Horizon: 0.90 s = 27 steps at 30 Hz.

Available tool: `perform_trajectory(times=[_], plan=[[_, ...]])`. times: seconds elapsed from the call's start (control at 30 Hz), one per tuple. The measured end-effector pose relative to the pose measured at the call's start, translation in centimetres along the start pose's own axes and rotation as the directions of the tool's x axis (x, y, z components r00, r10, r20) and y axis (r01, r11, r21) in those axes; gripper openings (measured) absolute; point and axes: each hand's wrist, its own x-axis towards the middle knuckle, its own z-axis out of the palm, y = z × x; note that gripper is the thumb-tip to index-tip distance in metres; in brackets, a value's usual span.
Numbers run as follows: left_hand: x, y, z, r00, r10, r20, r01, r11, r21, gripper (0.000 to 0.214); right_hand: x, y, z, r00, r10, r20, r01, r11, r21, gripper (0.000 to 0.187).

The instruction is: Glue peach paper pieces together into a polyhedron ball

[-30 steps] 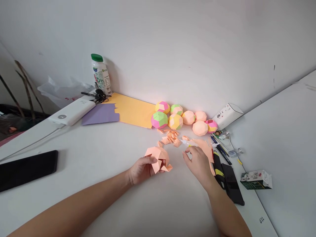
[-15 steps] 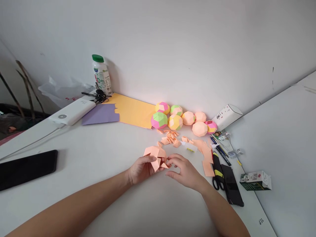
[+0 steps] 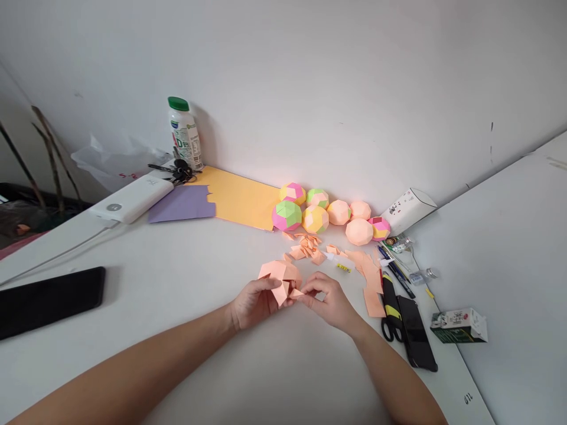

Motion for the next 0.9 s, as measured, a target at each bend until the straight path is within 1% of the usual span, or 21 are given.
perform_trajectory(times=[0.07, 0.1, 0.13, 0.2, 0.27, 0.33, 0.4, 0.43, 0.47, 0.53, 0.73, 0.83, 0.9], plan=[[0.0, 0.0, 0.0, 1.0, -0.003, 0.0, 0.003, 1.0, -0.004, 0.015, 0.2, 0.0, -0.1, 0.992, 0.12, 0.041, -0.125, 0.981, 0.146, 0.021], [-0.1, 0.0, 0.1, 1.0, -0.006, -0.001, 0.006, 1.0, -0.006, 0.015, 0.3, 0.1, -0.2, 0.983, 0.17, 0.069, -0.181, 0.954, 0.238, 0.022], [-0.1, 0.0, 0.1, 1.0, -0.007, -0.002, 0.007, 1.0, -0.005, 0.015, 0.4, 0.2, -0.3, 0.973, 0.209, 0.098, -0.23, 0.913, 0.338, 0.023], [-0.1, 0.0, 0.1, 1.0, -0.007, -0.004, 0.007, 1.0, -0.001, 0.016, 0.7, 0.4, -0.4, 0.956, 0.255, 0.147, -0.294, 0.794, 0.532, 0.023], [-0.1, 0.0, 0.1, 1.0, 0.0, -0.003, 0.0, 1.0, 0.004, 0.018, 1.0, 0.7, -0.4, 0.945, 0.268, 0.186, -0.321, 0.657, 0.683, 0.022], [0.0, 0.0, 0.0, 1.0, 0.004, 0.002, -0.004, 1.0, 0.004, 0.019, 1.1, 1.0, -0.3, 0.94, 0.253, 0.227, -0.332, 0.534, 0.778, 0.019], [0.1, -0.2, -0.2, 1.0, 0.007, 0.013, -0.007, 1.0, 0.011, 0.019, 1.2, 1.1, -0.3, 0.944, 0.225, 0.243, -0.322, 0.452, 0.832, 0.016], [0.1, -0.2, -0.3, 1.0, 0.01, 0.02, -0.01, 1.0, 0.019, 0.019, 1.3, 1.2, -0.3, 0.948, 0.21, 0.24, -0.311, 0.43, 0.848, 0.014], [0.2, -0.3, -0.4, 1.0, 0.011, 0.026, -0.011, 1.0, 0.029, 0.019, 1.3, 1.2, -0.2, 0.953, 0.197, 0.23, -0.294, 0.422, 0.858, 0.012], [0.2, -0.4, -0.5, 0.999, 0.007, 0.038, -0.009, 0.999, 0.051, 0.02, 1.4, 1.3, -0.2, 0.965, 0.174, 0.195, -0.253, 0.434, 0.865, 0.011], [0.3, -0.6, -0.8, 0.997, 0.011, 0.074, -0.019, 0.994, 0.105, 0.021, 1.2, 1.3, -0.2, 0.984, 0.137, 0.113, -0.169, 0.534, 0.828, 0.01], [0.3, -0.5, -0.8, 0.997, -0.018, 0.069, 0.012, 0.996, 0.089, 0.027, 1.0, 1.1, -0.2, 0.987, 0.137, 0.08, -0.148, 0.625, 0.767, 0.012], [0.1, -0.5, -0.6, 0.998, -0.067, 0.016, 0.066, 0.996, 0.064, 0.03, 0.8, 0.9, -0.3, 0.989, 0.138, 0.062, -0.142, 0.708, 0.691, 0.013]])
